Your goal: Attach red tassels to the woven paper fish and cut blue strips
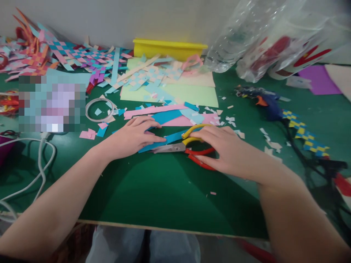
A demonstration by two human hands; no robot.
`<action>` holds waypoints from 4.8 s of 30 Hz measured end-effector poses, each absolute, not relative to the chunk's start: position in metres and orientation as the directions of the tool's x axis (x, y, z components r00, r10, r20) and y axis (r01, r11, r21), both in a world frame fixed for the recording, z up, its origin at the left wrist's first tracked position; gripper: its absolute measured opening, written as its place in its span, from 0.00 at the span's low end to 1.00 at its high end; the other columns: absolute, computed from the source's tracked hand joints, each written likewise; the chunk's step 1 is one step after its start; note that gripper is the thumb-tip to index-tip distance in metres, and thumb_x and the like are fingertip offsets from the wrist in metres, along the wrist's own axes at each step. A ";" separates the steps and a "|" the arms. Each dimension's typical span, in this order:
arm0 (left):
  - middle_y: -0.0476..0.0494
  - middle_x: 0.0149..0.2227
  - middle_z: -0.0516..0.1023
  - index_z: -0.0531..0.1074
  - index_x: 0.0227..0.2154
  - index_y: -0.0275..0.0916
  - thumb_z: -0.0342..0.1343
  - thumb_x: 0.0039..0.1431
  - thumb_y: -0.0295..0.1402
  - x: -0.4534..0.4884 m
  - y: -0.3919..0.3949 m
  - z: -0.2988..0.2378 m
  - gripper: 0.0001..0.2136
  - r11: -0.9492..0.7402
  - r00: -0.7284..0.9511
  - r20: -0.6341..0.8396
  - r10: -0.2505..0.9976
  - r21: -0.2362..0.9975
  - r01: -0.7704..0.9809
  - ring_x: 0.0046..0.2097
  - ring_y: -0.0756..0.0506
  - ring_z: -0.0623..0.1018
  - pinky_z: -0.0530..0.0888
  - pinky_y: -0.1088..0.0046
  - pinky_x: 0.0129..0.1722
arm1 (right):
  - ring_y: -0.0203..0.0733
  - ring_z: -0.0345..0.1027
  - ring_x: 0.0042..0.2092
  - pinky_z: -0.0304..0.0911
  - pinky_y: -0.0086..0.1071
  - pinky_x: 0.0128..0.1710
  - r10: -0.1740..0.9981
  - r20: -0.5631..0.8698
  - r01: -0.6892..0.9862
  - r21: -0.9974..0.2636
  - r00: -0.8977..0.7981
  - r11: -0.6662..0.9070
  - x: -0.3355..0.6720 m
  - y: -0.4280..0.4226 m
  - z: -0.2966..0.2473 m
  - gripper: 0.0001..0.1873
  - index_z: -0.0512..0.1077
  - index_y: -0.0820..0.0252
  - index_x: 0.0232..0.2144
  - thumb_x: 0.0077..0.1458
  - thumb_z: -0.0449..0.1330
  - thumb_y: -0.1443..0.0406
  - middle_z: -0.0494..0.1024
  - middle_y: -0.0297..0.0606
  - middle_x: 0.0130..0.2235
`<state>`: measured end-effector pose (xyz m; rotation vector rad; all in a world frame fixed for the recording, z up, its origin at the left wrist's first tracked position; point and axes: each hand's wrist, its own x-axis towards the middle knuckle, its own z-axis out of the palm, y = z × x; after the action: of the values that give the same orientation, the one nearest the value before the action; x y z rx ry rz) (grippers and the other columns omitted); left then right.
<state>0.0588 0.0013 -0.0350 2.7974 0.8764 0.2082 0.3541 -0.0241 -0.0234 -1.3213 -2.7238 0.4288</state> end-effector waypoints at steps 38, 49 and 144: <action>0.46 0.59 0.65 0.75 0.46 0.50 0.60 0.58 0.39 0.034 0.009 -0.020 0.13 -0.742 0.828 0.012 0.561 0.450 0.496 0.63 0.39 0.59 0.55 0.55 0.62 | 0.54 0.64 0.53 0.59 0.48 0.48 0.764 -0.051 0.742 -0.288 -0.643 0.605 0.345 -0.027 -0.022 0.21 0.65 0.54 0.52 0.59 0.54 0.53 0.72 0.43 0.50; 0.43 0.56 0.68 0.74 0.48 0.49 0.50 0.65 0.33 0.039 0.006 -0.020 0.12 -0.764 0.825 0.050 0.564 0.411 0.498 0.61 0.41 0.61 0.58 0.55 0.60 | 0.55 0.63 0.54 0.59 0.47 0.48 0.768 -0.052 0.744 -0.295 -0.639 0.599 0.345 -0.026 -0.022 0.21 0.65 0.54 0.52 0.59 0.54 0.53 0.72 0.43 0.51; 0.41 0.47 0.76 0.70 0.49 0.38 0.57 0.59 0.39 0.039 0.001 -0.015 0.17 -0.553 0.518 0.199 0.832 0.223 0.803 0.47 0.39 0.76 0.71 0.60 0.47 | 0.47 0.69 0.48 0.58 0.47 0.52 0.664 0.714 0.746 -0.314 -0.223 0.587 0.245 0.008 -0.031 0.13 0.65 0.57 0.45 0.57 0.51 0.69 0.77 0.42 0.45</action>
<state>0.0391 0.0009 -0.0147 2.6465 1.4297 0.4332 0.2450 0.0080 -0.0314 -1.1272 -1.9474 -0.1183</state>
